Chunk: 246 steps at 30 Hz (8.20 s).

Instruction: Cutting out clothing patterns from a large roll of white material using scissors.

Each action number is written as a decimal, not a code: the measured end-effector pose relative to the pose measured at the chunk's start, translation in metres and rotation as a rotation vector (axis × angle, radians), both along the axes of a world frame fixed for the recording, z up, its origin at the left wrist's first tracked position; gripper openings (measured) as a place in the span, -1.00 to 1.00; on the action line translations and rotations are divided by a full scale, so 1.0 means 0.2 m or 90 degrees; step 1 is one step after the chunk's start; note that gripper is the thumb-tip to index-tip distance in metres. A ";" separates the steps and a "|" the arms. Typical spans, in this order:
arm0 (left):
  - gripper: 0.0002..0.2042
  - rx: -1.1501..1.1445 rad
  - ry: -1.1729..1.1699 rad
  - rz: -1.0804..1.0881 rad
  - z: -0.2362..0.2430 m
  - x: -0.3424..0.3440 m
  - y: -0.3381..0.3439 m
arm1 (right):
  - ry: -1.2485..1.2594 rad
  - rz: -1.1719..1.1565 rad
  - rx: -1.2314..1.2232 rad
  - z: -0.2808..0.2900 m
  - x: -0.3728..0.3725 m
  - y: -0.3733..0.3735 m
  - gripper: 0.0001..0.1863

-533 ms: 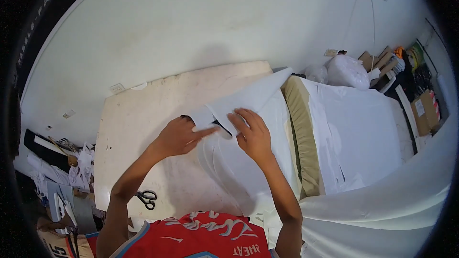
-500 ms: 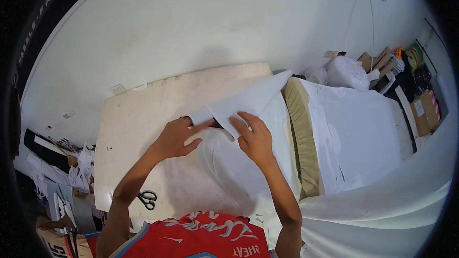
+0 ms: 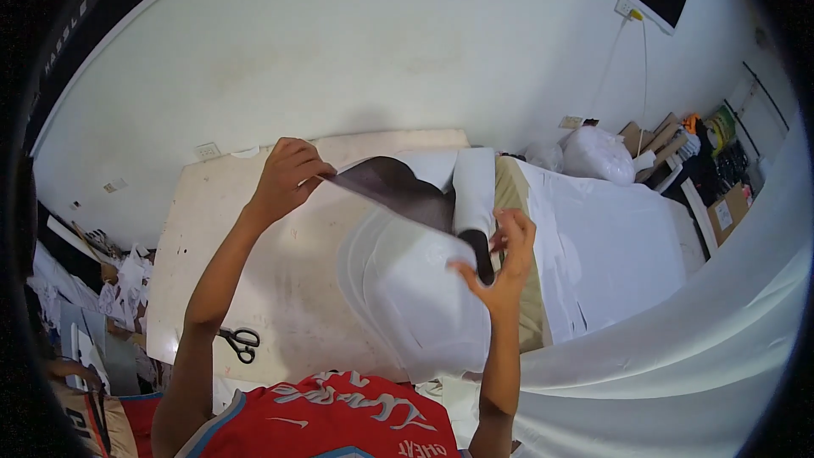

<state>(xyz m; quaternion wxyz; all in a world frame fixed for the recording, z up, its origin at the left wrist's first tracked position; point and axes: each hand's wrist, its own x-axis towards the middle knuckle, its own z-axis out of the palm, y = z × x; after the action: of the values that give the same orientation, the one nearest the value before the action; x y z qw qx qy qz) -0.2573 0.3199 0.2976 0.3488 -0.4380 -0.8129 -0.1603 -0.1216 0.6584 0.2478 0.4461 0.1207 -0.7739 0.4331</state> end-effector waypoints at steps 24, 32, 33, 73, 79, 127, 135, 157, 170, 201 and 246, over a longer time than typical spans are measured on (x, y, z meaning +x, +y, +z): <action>-0.71 -0.094 0.286 0.075 0.52 0.50 -0.40 | -0.649 0.106 -0.504 -1.37 -0.88 -0.13 -0.73; -0.67 0.070 0.078 0.069 0.05 0.39 -0.28 | -0.320 -0.040 -0.504 -0.28 -0.42 1.01 -0.51; -0.66 0.098 0.010 0.065 -0.06 0.37 -0.18 | -0.346 -0.109 -0.451 -0.15 -0.26 1.18 -0.51; -0.51 0.244 -1.392 -0.234 -1.09 0.87 0.66 | -0.619 -0.450 -0.177 -0.63 0.16 1.93 -0.40; -0.31 0.779 -1.516 -0.267 -1.18 0.44 0.99 | -0.740 -1.035 -0.270 -0.99 0.84 2.10 -0.35; -0.48 0.777 -1.117 -0.340 -0.57 -0.24 1.19 | 0.233 0.310 -0.642 -0.26 -0.32 1.77 -0.18; -0.49 0.676 -0.905 -0.455 -0.03 -0.69 1.41 | 0.230 0.184 -0.525 0.62 -0.05 2.33 -0.56; -0.49 0.572 -1.145 -0.035 -0.96 -0.41 1.31 | -0.480 -0.568 -0.724 -1.07 0.64 2.57 -0.66; -0.45 0.454 -1.301 -0.082 -0.85 0.43 1.29 | -0.229 -0.405 -0.982 -1.16 0.83 2.47 -0.53; -0.60 0.415 -0.991 -0.070 -1.18 0.85 1.25 | -0.631 0.121 -0.009 -1.09 -0.29 0.83 -0.45; -0.48 0.380 -1.429 -0.264 -1.58 0.56 1.75 | -0.606 0.147 0.316 -1.32 -0.60 0.39 -0.51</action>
<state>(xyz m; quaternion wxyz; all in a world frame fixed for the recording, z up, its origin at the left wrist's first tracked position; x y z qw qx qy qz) -0.1454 0.6690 -0.0185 -0.5056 -0.0766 -0.5079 -0.6932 -0.2417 0.7355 -0.0164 -0.0457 0.0974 -0.9508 0.2905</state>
